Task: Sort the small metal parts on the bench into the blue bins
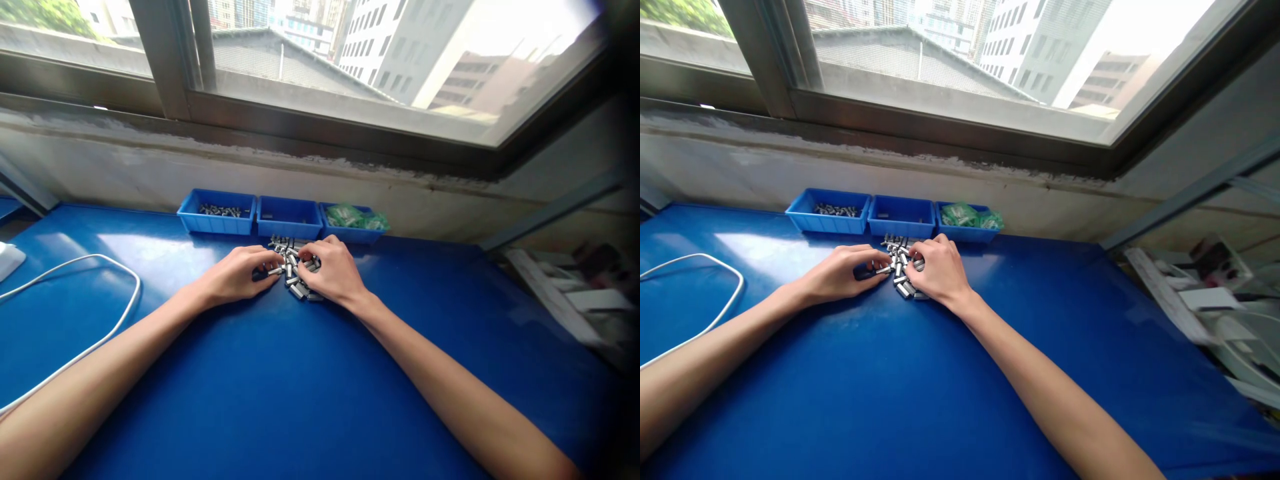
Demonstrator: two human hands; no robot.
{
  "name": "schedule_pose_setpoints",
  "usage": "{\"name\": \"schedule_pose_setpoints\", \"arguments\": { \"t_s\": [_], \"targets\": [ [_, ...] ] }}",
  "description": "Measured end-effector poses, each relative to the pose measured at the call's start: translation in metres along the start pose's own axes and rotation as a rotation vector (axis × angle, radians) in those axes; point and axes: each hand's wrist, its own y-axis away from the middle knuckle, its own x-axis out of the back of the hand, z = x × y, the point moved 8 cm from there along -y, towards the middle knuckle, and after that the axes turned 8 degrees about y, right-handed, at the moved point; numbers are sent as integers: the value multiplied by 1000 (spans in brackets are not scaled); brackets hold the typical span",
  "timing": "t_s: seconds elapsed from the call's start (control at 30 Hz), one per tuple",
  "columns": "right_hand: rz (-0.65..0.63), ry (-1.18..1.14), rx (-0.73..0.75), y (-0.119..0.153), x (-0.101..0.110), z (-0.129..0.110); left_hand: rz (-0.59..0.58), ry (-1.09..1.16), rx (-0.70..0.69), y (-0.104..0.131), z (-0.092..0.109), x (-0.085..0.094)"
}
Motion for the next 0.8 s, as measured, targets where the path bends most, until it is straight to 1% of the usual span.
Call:
{"name": "schedule_pose_setpoints", "arguments": {
  "t_s": [0.1, 0.17, 0.27, 0.33, 0.43, 0.53, 0.63, 0.73, 0.8],
  "targets": [
    [-81, 63, 17, -4, -1, -2, 11, 10, 11, -1, 0, 1],
    [-99, 73, 17, -5, -2, -3, 23, 4, 17, -1, 0, 1],
    [-88, 7, -26, -6, -3, 0, 19, -13, 15, -2, 1, -1],
    [-80, -91, -85, -7, -4, 4, 7, -22, 9, -2, 2, -2],
    [-65, -332, -208, -8, -4, 14, 0, -16, 2, -2, 3, -1],
    [-101, -717, -339, -8, -11, 22, -10, 32, -9, -1, 6, 0],
    [-140, -1076, -421, -9, -19, 21, -33, 110, -24, 1, 8, 0],
    [-159, -1304, -480, -7, -24, 16, -17, 157, -8, 0, 8, 3],
    [-166, -1390, -530, -5, -27, 13, 43, 157, 33, 0, 4, 8]
  ]
}}
